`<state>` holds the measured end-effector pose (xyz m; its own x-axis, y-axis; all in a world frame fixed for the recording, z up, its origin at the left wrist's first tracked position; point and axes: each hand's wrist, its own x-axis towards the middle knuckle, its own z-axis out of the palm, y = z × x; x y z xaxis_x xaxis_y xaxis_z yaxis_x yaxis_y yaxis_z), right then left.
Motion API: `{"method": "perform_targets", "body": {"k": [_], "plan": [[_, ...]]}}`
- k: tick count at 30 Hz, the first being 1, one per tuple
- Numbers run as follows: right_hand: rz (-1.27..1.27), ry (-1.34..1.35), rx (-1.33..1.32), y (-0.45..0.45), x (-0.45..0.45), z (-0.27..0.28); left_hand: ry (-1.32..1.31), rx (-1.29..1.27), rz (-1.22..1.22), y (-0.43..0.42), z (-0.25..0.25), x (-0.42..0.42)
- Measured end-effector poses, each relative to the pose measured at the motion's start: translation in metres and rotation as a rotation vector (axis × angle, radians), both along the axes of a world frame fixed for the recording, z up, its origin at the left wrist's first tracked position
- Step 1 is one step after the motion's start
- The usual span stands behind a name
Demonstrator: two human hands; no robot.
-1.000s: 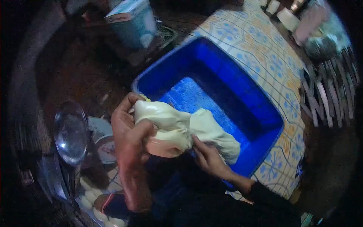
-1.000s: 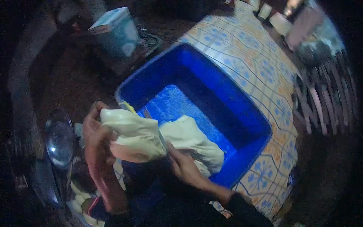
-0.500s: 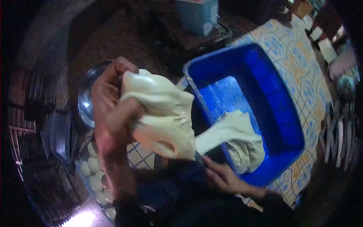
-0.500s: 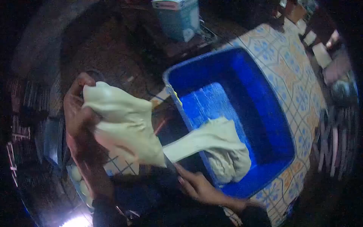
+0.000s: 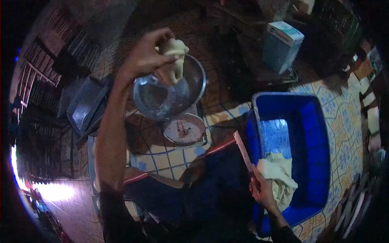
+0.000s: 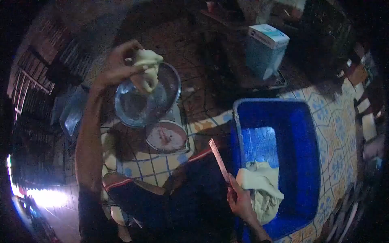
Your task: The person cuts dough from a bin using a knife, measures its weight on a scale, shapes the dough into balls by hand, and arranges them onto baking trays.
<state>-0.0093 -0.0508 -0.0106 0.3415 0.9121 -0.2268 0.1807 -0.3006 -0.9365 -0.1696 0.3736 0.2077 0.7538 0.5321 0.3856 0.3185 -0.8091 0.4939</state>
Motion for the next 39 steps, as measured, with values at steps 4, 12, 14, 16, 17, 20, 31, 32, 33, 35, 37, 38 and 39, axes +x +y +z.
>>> {"method": "perform_targets", "body": {"k": [4,12,14,16,17,20,31,32,33,35,37,38,39], "plan": [[0.100,-0.208,-0.106,0.006,0.001,-0.001,0.197,0.101,0.178,0.015,-0.043,-0.027],[-0.354,-0.187,0.297,0.015,0.023,0.021,0.098,0.412,0.556,-0.001,-0.111,-0.074],[-0.370,-0.094,0.208,0.016,0.038,0.021,-0.013,0.502,0.658,-0.007,-0.118,-0.083],[-0.303,0.006,0.093,0.009,0.053,0.005,-0.102,0.432,0.664,-0.020,-0.119,-0.090],[-0.338,0.086,-0.010,0.004,0.058,-0.010,-0.193,0.370,0.680,-0.029,-0.117,-0.093],[-0.399,0.180,-0.277,-0.006,0.059,-0.014,-0.451,0.253,0.746,-0.077,-0.114,-0.097],[-0.742,-0.384,-0.194,-0.106,0.162,-0.025,-0.699,-0.010,0.841,-0.112,-0.152,-0.134],[-0.744,-0.382,-0.194,-0.104,0.159,-0.027,-0.596,0.015,0.855,-0.113,-0.146,-0.128],[-0.716,-0.441,-0.088,-0.101,0.152,-0.030,-0.490,0.040,0.868,-0.114,-0.143,-0.125],[-0.651,-0.418,-0.035,-0.090,0.136,-0.023,-0.523,-0.071,0.778,-0.105,-0.149,-0.126],[-0.652,-0.361,0.007,-0.070,0.122,-0.027,-0.571,-0.172,0.691,-0.093,-0.142,-0.115],[-0.644,-0.306,0.050,-0.049,0.109,-0.021,-0.497,-0.233,0.698,-0.089,-0.129,-0.099],[-0.589,-0.195,0.066,-0.025,0.093,-0.004,-0.426,-0.286,0.702,-0.080,-0.116,-0.087]]}}
